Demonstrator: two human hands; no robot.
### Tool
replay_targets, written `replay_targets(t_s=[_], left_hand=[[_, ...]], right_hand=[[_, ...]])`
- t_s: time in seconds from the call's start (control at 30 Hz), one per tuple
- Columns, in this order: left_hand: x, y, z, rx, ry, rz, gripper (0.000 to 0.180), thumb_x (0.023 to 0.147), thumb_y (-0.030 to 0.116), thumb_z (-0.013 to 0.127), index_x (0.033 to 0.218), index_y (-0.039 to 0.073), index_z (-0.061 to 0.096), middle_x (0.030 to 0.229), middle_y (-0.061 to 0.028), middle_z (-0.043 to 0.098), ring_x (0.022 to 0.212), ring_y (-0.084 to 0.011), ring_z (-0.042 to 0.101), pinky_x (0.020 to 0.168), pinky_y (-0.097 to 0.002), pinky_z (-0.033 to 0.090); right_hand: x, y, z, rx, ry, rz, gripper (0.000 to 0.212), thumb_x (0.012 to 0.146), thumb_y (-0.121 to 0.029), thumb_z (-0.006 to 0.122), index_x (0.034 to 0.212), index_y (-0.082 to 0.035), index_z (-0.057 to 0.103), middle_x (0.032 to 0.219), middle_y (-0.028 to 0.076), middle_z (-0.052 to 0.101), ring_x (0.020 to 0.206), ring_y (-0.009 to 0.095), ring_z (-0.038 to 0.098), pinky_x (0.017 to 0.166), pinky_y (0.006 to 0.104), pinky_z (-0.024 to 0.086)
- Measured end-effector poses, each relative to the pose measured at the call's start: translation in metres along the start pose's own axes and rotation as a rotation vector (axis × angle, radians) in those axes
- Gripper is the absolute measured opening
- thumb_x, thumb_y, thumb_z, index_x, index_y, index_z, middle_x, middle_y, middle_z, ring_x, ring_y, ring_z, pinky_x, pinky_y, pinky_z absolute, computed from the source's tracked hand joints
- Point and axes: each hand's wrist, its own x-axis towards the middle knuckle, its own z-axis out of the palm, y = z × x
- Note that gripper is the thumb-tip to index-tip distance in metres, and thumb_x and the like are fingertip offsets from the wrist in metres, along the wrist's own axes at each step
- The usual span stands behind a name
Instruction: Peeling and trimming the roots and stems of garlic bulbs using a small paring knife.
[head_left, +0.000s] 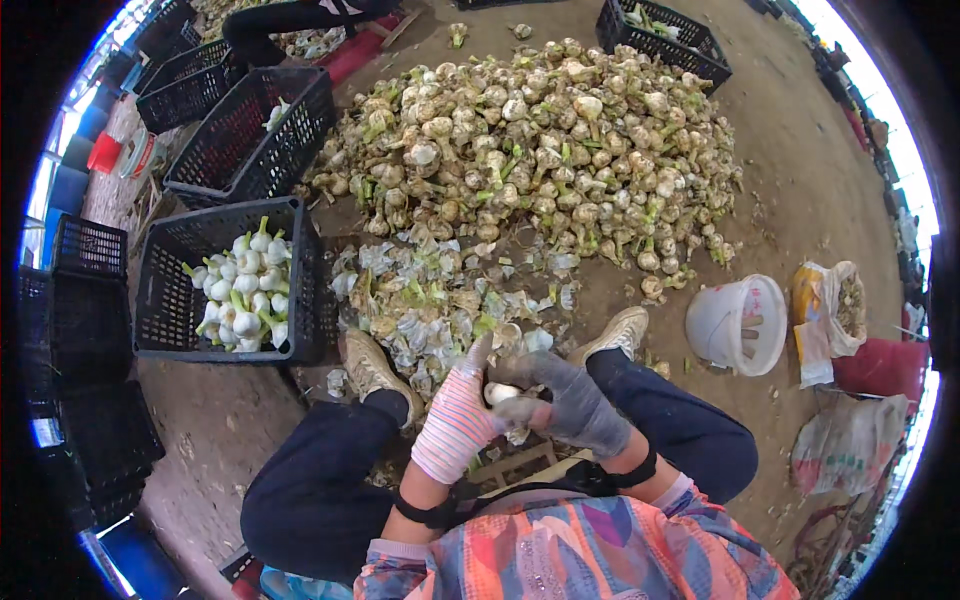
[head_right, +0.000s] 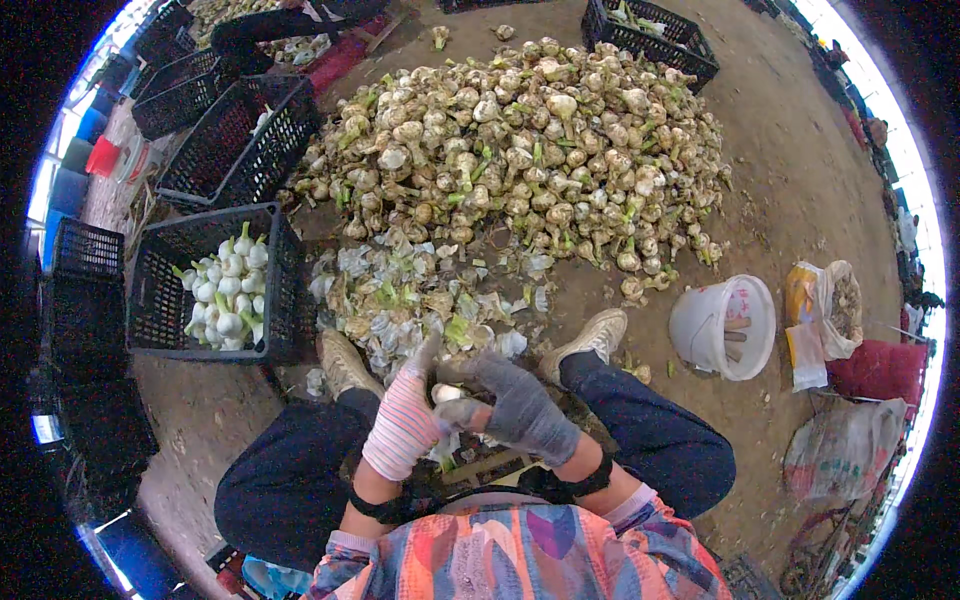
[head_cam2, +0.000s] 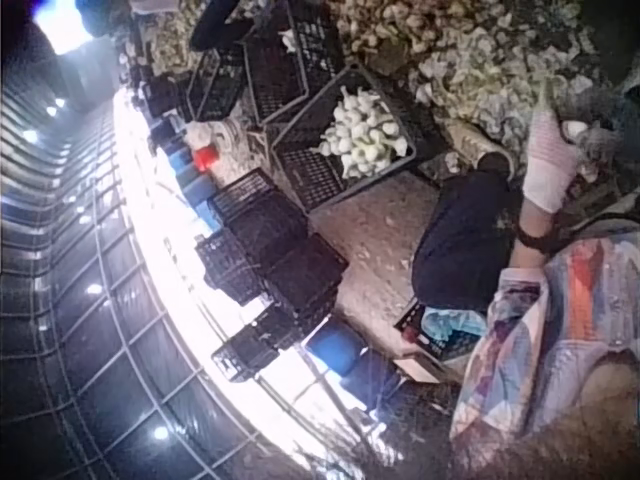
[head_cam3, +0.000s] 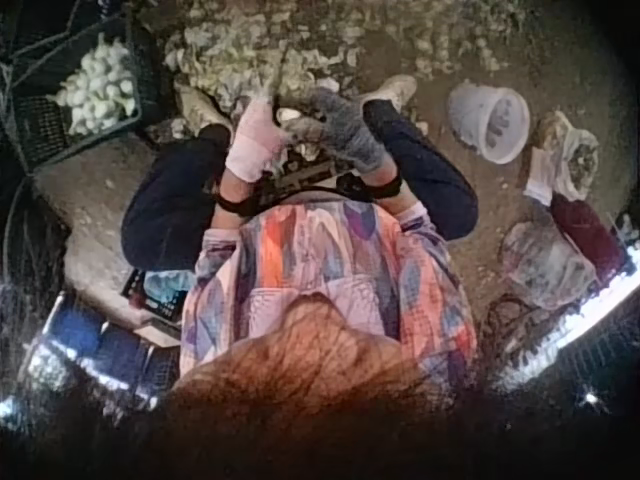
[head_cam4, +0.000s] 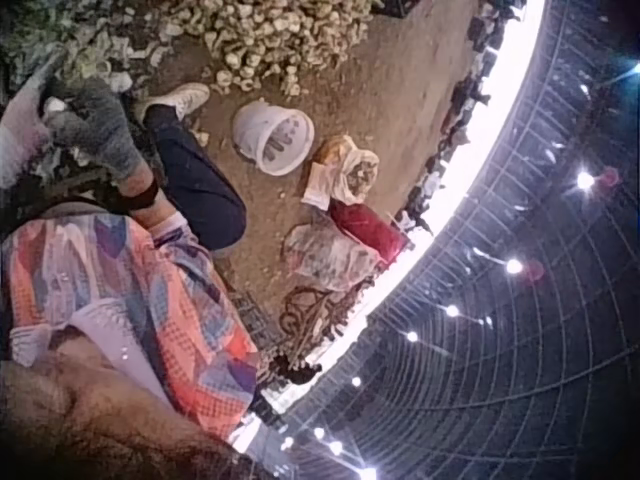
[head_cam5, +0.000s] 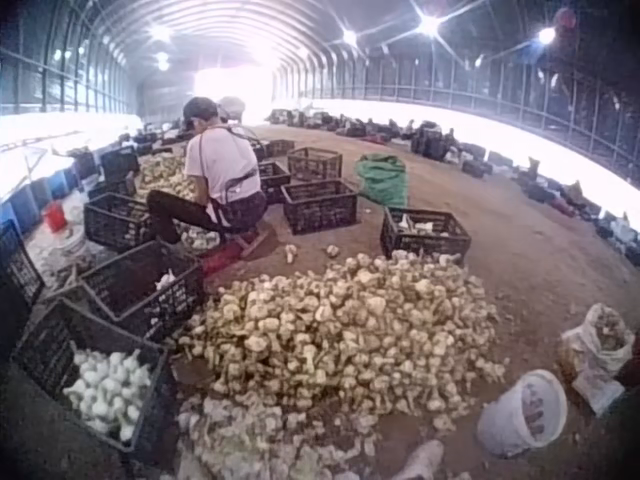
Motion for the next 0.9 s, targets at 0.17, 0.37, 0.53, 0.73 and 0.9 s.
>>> replay_targets(t_s=[0.17, 0.37, 0.53, 0.73, 0.9], left_hand=[[0.000, -0.002, 0.004, 0.353, 0.079, -0.089, 0.089, 0.063, 0.034, 0.086, 0.136, 0.005, 0.044, 0.110, -0.0209, 0.062, 0.100, -0.0334, 0.062, 0.081, -0.0389, 0.051], [0.009, -0.023, 0.000, 0.496, -0.048, -0.406, 0.039, 0.070, 0.029, 0.076, 0.095, 0.002, 0.062, 0.090, -0.0219, 0.064, 0.085, -0.0394, 0.062, 0.075, -0.0451, 0.051], [0.015, -0.050, -0.010, 0.689, 0.042, -0.208, 0.041, 0.067, 0.033, 0.079, 0.088, 0.003, 0.061, 0.084, -0.0206, 0.063, 0.082, -0.0385, 0.062, 0.072, -0.0457, 0.050], [0.061, -0.071, -0.063, 0.231, 0.329, -0.241, 0.025, 0.081, 0.022, 0.066, 0.098, 0.004, 0.061, 0.084, -0.0128, 0.063, 0.078, -0.0273, 0.063, 0.070, -0.0389, 0.052], [0.131, 0.034, -0.225, -0.650, 0.549, 0.269, 0.029, 0.092, 0.016, 0.054, 0.120, 0.006, 0.048, 0.106, -0.0122, 0.058, 0.094, -0.0255, 0.059, 0.082, -0.0410, 0.051]], right_hand=[[0.008, 0.015, 0.010, -0.130, 0.133, -0.141, 0.016, 0.083, -0.008, 0.063, 0.098, -0.003, 0.063, 0.096, 0.015, 0.063, 0.089, 0.031, 0.062, 0.078, 0.0382, 0.050], [0.020, 0.054, 0.019, -0.135, 0.200, 0.027, 0.023, 0.079, -0.007, 0.061, 0.101, -0.004, 0.064, 0.095, 0.015, 0.064, 0.089, 0.031, 0.062, 0.081, 0.0365, 0.050], [0.048, 0.064, 0.033, -0.399, 0.069, -0.141, 0.026, 0.078, -0.018, 0.062, 0.099, -0.003, 0.063, 0.093, 0.021, 0.061, 0.089, 0.039, 0.058, 0.078, 0.0421, 0.049], [0.144, 0.114, 0.026, -0.337, -0.020, 0.145, 0.029, 0.080, -0.019, 0.059, 0.103, -0.001, 0.063, 0.093, 0.021, 0.065, 0.088, 0.037, 0.062, 0.077, 0.0417, 0.050], [0.235, 0.182, 0.037, -0.881, -0.115, 0.465, 0.046, 0.088, -0.027, 0.054, 0.129, -0.004, 0.052, 0.124, 0.021, 0.059, 0.112, 0.037, 0.058, 0.089, 0.0451, 0.049]])
